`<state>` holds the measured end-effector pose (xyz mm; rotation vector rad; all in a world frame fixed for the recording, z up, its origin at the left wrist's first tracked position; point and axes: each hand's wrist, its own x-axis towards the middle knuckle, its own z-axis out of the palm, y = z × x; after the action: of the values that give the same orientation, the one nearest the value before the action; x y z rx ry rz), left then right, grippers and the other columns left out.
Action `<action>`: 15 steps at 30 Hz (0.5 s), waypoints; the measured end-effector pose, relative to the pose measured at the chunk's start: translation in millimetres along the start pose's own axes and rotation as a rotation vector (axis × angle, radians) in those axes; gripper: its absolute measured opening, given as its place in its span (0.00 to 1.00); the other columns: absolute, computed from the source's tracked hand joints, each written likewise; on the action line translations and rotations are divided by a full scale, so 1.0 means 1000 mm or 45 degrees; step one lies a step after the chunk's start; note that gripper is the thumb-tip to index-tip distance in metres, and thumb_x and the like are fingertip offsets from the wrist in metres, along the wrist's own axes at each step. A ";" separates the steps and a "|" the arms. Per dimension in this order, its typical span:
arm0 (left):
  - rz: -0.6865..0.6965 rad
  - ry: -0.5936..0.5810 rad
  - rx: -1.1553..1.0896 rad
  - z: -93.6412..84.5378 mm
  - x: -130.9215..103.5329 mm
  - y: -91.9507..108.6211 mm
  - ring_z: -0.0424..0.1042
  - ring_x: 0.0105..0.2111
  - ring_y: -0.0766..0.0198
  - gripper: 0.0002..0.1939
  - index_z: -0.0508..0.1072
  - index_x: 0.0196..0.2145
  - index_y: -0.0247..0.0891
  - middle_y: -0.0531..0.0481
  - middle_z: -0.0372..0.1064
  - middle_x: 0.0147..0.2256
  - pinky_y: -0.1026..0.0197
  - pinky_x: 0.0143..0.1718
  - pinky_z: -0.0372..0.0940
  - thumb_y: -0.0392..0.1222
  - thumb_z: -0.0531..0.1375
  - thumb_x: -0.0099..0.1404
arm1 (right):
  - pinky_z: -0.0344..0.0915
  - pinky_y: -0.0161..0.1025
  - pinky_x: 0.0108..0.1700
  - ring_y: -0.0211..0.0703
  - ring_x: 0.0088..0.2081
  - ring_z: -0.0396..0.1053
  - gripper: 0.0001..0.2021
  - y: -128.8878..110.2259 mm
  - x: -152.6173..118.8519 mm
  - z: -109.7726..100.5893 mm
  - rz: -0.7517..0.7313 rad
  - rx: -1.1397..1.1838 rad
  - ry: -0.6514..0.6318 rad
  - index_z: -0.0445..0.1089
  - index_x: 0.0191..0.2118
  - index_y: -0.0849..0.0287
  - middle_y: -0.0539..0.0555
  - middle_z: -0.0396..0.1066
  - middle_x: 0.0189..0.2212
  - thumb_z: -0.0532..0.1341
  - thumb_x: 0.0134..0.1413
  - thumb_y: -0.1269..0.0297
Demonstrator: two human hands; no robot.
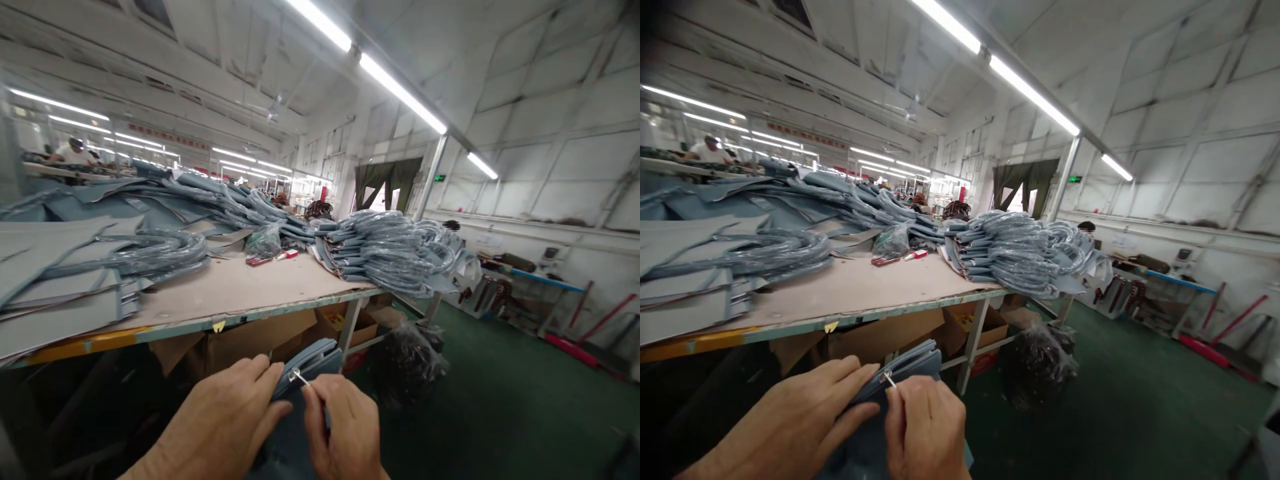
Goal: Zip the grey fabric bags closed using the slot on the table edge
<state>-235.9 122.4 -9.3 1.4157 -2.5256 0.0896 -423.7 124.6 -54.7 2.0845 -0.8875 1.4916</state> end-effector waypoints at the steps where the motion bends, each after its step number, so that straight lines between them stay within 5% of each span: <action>1: 0.002 -0.042 0.006 0.001 0.010 0.005 0.77 0.47 0.49 0.16 0.80 0.47 0.42 0.45 0.78 0.47 0.43 0.51 0.75 0.34 0.54 0.71 | 0.63 0.37 0.30 0.40 0.26 0.71 0.08 0.002 -0.001 0.002 0.015 0.006 0.011 0.66 0.38 0.59 0.51 0.72 0.27 0.53 0.70 0.72; 10: 0.274 0.388 -0.023 0.057 0.019 -0.014 0.77 0.32 0.61 0.20 0.78 0.34 0.43 0.51 0.77 0.33 0.65 0.37 0.75 0.36 0.47 0.74 | 0.63 0.35 0.30 0.39 0.26 0.71 0.09 0.015 -0.015 0.027 0.219 0.122 0.068 0.68 0.35 0.58 0.50 0.72 0.26 0.55 0.69 0.69; 15: 0.410 0.563 -0.049 0.058 0.019 -0.015 0.77 0.30 0.66 0.22 0.76 0.34 0.43 0.53 0.76 0.30 0.71 0.33 0.71 0.42 0.44 0.79 | 0.62 0.35 0.32 0.40 0.26 0.73 0.12 0.054 -0.013 0.017 0.580 -0.032 0.031 0.71 0.32 0.58 0.50 0.73 0.25 0.56 0.69 0.64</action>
<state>-243.6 88.8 -62.2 0.8454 -2.3344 0.3659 -453.6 78.5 -74.2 1.9223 -1.4346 1.7047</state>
